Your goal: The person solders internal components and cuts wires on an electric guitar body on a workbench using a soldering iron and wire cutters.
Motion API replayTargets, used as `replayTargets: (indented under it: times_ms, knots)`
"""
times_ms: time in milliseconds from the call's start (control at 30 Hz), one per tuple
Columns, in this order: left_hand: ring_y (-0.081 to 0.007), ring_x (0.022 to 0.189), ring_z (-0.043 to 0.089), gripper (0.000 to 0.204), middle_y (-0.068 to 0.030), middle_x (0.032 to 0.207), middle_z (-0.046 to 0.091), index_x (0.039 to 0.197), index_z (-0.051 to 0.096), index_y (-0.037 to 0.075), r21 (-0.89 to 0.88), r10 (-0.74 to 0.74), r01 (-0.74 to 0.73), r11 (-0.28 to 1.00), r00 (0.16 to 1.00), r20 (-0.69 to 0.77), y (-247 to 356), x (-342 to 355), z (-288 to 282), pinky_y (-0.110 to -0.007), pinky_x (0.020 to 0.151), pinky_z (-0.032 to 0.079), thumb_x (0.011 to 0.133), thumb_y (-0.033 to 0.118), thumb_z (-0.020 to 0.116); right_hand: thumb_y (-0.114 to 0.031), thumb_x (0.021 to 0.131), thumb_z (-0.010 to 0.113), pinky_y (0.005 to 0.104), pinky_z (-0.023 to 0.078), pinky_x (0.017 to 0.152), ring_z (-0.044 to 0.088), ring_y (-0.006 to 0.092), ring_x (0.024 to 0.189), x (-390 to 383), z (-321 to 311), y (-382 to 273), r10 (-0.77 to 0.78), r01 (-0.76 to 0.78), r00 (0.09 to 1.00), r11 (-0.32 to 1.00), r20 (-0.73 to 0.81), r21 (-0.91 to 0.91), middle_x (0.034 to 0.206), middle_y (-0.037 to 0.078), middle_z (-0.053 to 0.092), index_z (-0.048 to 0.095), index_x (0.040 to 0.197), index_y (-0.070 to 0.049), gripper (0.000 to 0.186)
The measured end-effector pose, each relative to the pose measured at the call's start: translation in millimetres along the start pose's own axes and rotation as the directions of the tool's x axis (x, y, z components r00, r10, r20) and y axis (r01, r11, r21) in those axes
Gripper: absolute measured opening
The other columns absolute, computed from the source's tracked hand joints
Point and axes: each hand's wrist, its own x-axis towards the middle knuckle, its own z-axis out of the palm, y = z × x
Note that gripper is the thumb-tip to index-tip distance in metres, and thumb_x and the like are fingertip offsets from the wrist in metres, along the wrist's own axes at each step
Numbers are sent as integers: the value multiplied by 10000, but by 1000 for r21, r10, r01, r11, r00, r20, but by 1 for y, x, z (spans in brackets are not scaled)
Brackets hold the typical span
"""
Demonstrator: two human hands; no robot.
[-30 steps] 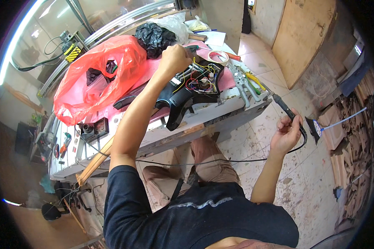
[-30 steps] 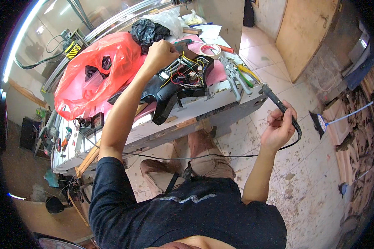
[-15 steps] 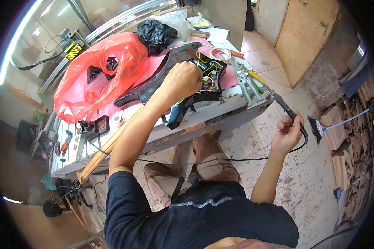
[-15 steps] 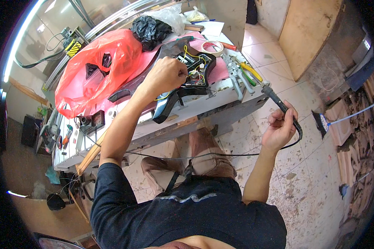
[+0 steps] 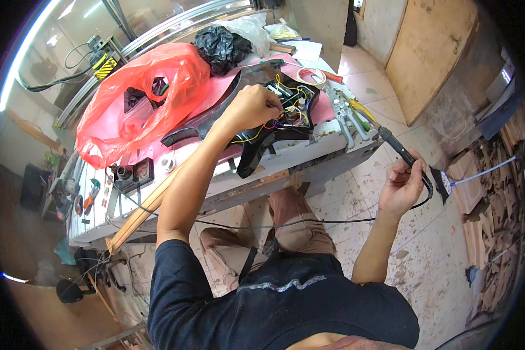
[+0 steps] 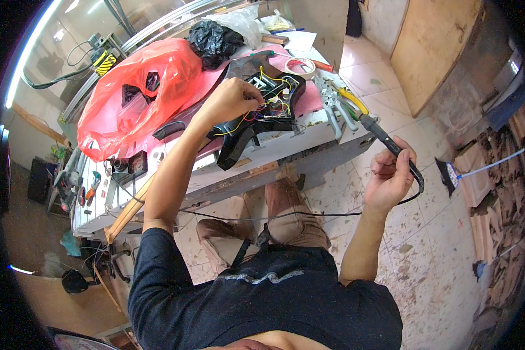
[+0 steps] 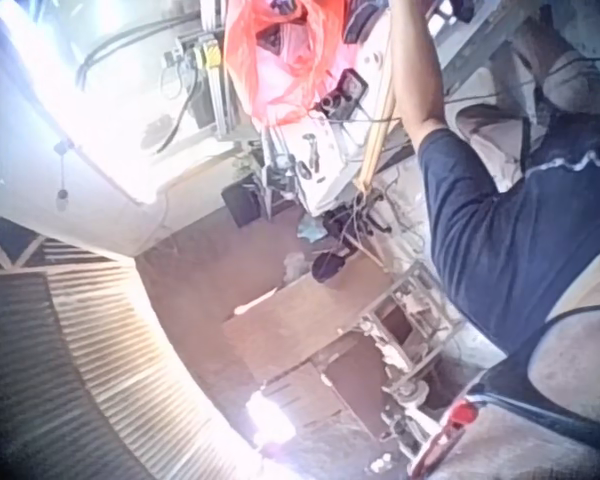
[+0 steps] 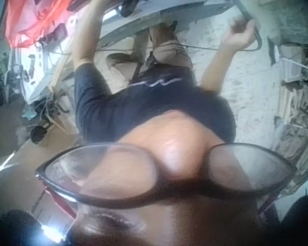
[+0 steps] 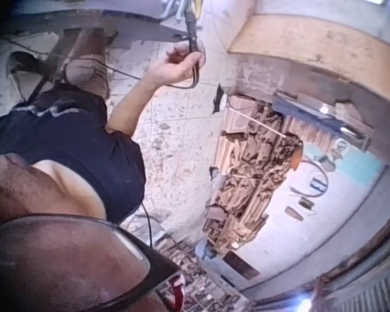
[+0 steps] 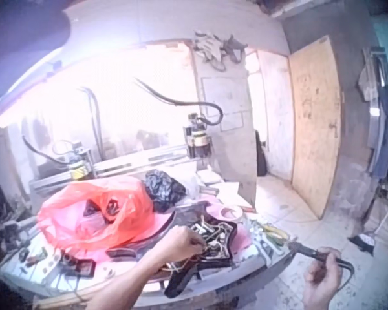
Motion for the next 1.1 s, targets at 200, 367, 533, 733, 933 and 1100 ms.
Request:
replayTargets:
  times_ms: [200,367,533,733,933,1100]
  knots:
    - [-205,705,703,230,-144,787,748,956,797,24,-72,-53,54,996,999,4,0,2,5,-348,700,543,824,187,702,-280,1065,517,232,393,508,487,101,530,-3,10,-6,-42,40,997,999,63,27,672,49,599,630,1146,28,338]
    - [-321,735,731,206,-180,789,739,882,801,57,-61,-47,41,997,993,-107,1,-3,11,-403,734,576,766,194,700,-273,1062,523,233,400,510,498,109,530,-4,29,-6,-34,23,987,997,158,70,673,67,608,630,1145,31,333]
    - [-346,807,729,212,-196,848,735,884,776,38,-4,-93,96,995,954,-286,-2,-23,27,-442,758,564,790,207,688,-318,1059,544,280,497,550,585,154,571,-14,96,-11,-88,14,907,984,411,179,773,141,683,589,1220,43,398]
    - [-387,912,694,199,-200,888,708,778,747,41,29,53,-45,999,866,-497,20,-16,64,-505,804,563,732,225,689,-368,1086,500,280,508,666,630,144,725,-39,191,-11,-58,-81,627,987,777,140,901,125,708,553,1350,72,516]
    - [-377,1042,664,326,-210,1070,686,1022,699,46,-130,126,-399,908,556,-821,-3,-32,67,-481,888,537,791,276,710,-288,1082,534,235,487,579,639,109,655,-129,304,11,194,-95,378,981,905,-171,834,86,709,660,1240,18,367]
    - [-377,1072,652,390,-212,1126,665,1129,652,40,-99,188,-443,891,558,-808,-13,-31,56,-463,895,533,821,272,705,-244,1070,553,239,495,527,663,109,617,-125,318,44,316,-264,349,936,882,-231,793,70,708,697,1182,1,306]
